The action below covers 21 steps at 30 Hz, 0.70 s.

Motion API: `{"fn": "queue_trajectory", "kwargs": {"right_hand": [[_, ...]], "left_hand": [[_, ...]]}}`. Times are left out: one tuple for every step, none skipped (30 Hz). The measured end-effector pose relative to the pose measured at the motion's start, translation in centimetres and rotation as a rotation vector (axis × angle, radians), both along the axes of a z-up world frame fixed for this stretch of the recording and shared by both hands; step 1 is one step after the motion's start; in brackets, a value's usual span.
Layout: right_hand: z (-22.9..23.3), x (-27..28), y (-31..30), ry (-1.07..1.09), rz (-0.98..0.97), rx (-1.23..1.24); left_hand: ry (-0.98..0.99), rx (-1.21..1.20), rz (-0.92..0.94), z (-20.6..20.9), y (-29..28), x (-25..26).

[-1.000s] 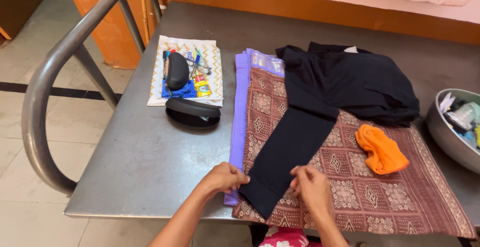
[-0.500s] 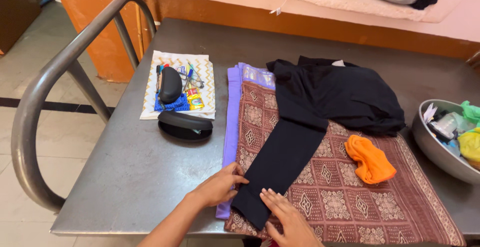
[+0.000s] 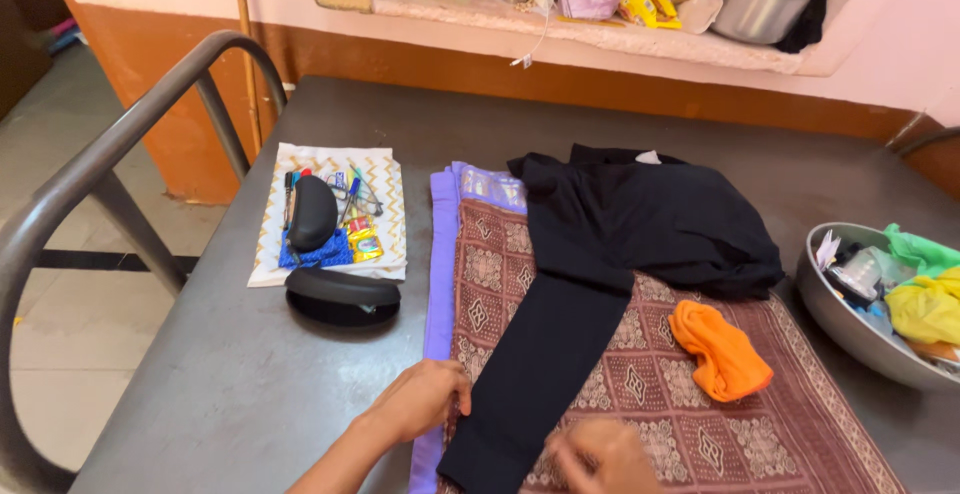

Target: The person wipes a black garment laid on a patterned cloth using an orange cloth. They repeatedly smooth and rub the fabric surface, occasionally lifting and repositioning the garment to access different areas. The person continues wiping and smoothing the garment throughout the clip.

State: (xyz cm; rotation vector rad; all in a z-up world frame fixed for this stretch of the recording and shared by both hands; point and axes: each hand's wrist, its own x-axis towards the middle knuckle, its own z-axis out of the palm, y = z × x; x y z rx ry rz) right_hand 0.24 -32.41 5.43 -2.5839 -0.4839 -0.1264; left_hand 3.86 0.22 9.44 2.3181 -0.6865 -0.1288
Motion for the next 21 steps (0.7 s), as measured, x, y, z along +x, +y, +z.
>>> {"fn": "queue_trajectory", "kwargs": {"right_hand": [[1.4, 1.6, -0.8, -0.246, 0.024, 0.058], [2.7, 3.4, -1.9, -0.489, 0.049, 0.115], [3.9, 5.7, -3.1, -0.514, -0.069, 0.077], [4.8, 7.9, -4.4, -0.533, -0.186, 0.039], [5.6, 9.6, -6.2, -0.511, -0.312, -0.1], [5.8, 11.0, -7.6, -0.487, -0.438, -0.237], [5.6, 12.2, -8.9, -0.378, -0.544, -0.403], [5.5, 13.5, -10.6, -0.263, -0.652, -0.57], [5.0, 14.7, -12.1, -0.145, -0.758, -0.738], [4.0, 15.3, -13.7, -0.008, -0.75, -0.674], [2.8, 15.4, -15.3, 0.127, -0.739, -0.608], [1.6, 15.8, -16.8, 0.26, -0.727, -0.54], [0.6, 16.2, -18.1, 0.222, -0.755, -0.519], [0.0, 16.4, -19.0, 0.184, -0.781, -0.5], [-0.4, 16.8, -19.5, 0.147, -0.807, -0.481], [-0.5, 17.0, -19.3, 0.086, -0.867, -0.407], [-0.1, 17.3, -18.6, 0.026, -0.926, -0.334], [0.2, 17.2, -17.4, -0.034, -0.981, -0.261], [0.3, 17.2, -15.5, -0.137, -0.891, -0.238], [0.8, 17.2, -13.4, -0.244, -0.799, -0.211], [0.7, 16.7, -10.4, -0.356, -0.623, -0.112]], "left_hand": [[-0.02, -0.012, 0.041, 0.1, -0.5, 0.6], [-0.039, -0.024, 0.084, 0.0, -1.3, 1.2], [-0.057, -0.036, 0.126, -0.1, -2.3, 1.9], [-0.089, -0.075, 0.132, -0.5, -3.4, 2.5], [-0.121, -0.115, 0.137, -1.0, -4.7, 3.0], [-0.154, -0.153, 0.142, -1.6, -6.1, 3.5], [-0.179, -0.135, 0.147, -2.3, -7.7, 3.9], [-0.202, -0.116, 0.15, -3.1, -9.4, 4.1], [-0.225, -0.098, 0.153, -3.9, -10.8, 4.2], [-0.197, -0.017, 0.155, -4.7, -11.8, 4.3], [-0.17, 0.064, 0.158, -5.5, -12.6, 4.3], [-0.143, 0.145, 0.161, -6.3, -13.2, 4.3], [-0.183, 0.169, 0.201, -6.9, -13.3, 4.3], [-0.222, 0.193, 0.243, -7.4, -13.3, 4.2], [-0.26, 0.216, 0.285, -7.6, -13.4, 4.4], [-0.223, 0.205, 0.287, -7.5, -13.4, 4.6], [-0.185, 0.194, 0.289, -7.0, -13.4, 4.6], [-0.145, 0.182, 0.294, -6.4, -13.3, 4.3], [-0.065, 0.217, 0.28, -5.7, -13.3, 4.1], [0.009, 0.251, 0.268, -5.0, -13.3, 4.1], [0.083, 0.285, 0.255, -4.6, -13.3, 4.1]]}}
